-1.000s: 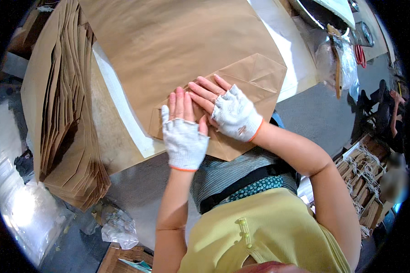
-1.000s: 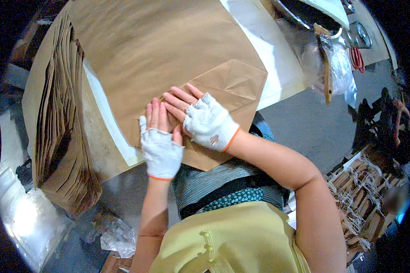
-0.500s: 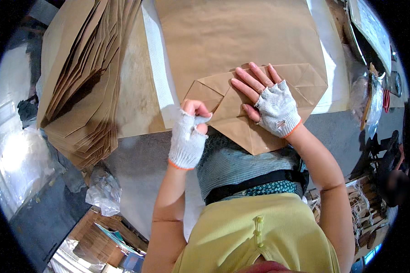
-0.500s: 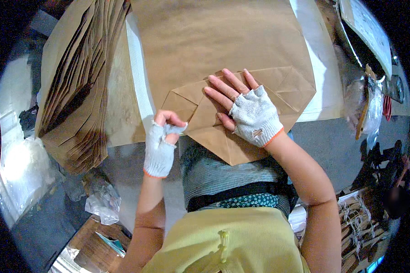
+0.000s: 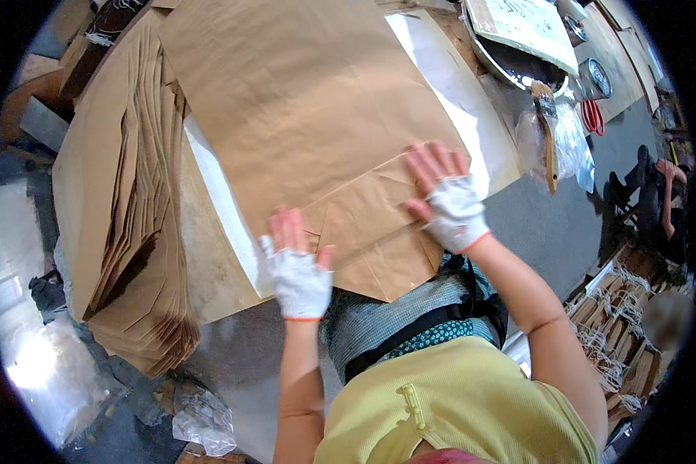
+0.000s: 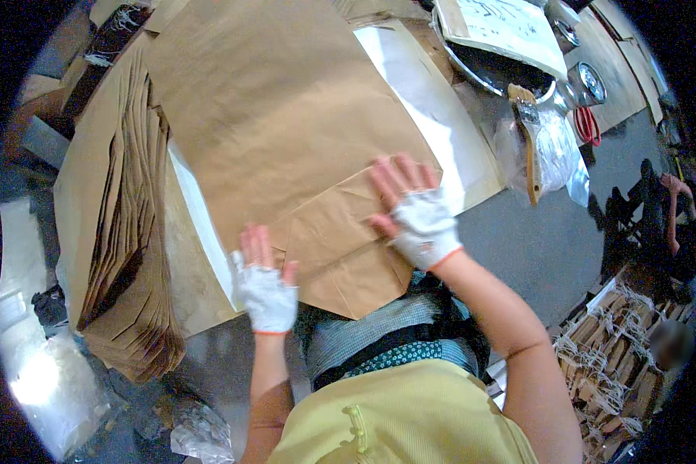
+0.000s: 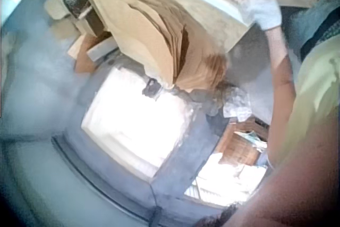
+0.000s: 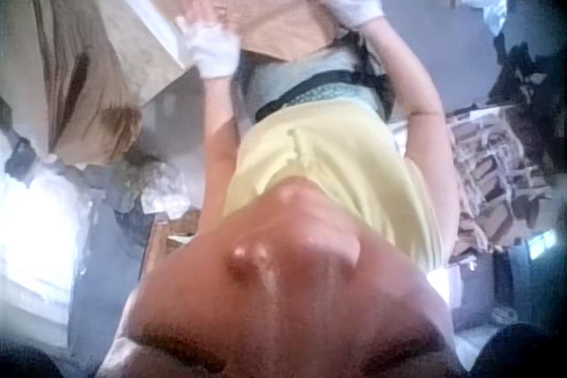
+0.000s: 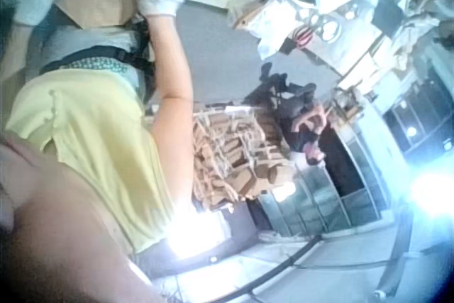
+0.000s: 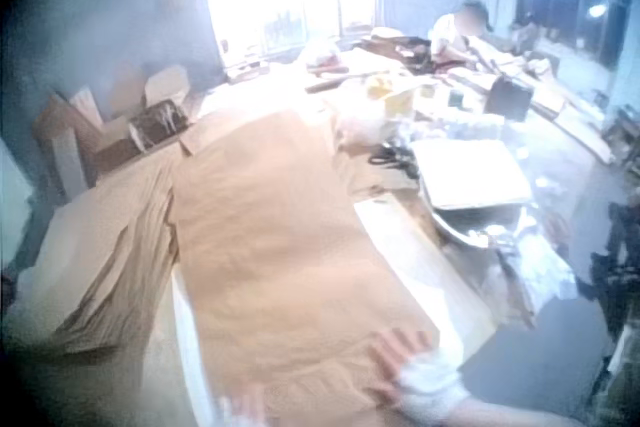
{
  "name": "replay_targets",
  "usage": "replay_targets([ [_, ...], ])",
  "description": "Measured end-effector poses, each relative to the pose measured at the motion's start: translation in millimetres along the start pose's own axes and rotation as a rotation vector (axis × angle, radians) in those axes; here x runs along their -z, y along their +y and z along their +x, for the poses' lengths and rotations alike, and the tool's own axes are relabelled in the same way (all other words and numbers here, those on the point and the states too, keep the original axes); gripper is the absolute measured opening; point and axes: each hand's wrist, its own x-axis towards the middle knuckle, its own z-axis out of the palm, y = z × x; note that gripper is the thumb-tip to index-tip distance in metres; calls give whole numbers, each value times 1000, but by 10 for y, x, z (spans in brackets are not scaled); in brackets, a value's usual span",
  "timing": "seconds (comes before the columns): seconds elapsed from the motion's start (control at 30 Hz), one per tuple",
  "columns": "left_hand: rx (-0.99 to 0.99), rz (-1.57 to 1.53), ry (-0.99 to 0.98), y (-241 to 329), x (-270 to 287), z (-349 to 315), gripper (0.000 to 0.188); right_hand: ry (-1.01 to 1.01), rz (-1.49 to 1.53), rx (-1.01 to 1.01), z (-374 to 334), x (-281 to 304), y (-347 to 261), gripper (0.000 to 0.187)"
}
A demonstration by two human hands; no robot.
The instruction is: The person repeatedly folds brown paper envelopes, applies paste with a brush to the flaps, and presses them closed. They handle envelopes one at a time from a stack on the table and place finished units aside.
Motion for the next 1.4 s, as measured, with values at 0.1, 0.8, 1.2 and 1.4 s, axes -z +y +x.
replay_targets([
  [0.1, 179, -198, 75, -382, 156, -213, 69, 59, 208, -161, -146, 59, 365, 65],
  [0.8, 520, -1606, 1049, -876, 1890, 595, 39, 395, 838, -527, 229, -326, 665, 23],
  [1.2, 320, -1489, 1607, -1575, 1619, 621, 34, 278, 577, -93, 223, -93, 874, 45],
  [1.4, 229, -132, 607, -270, 550, 356, 30, -134, 580, 106, 756, 112, 397, 51],
])
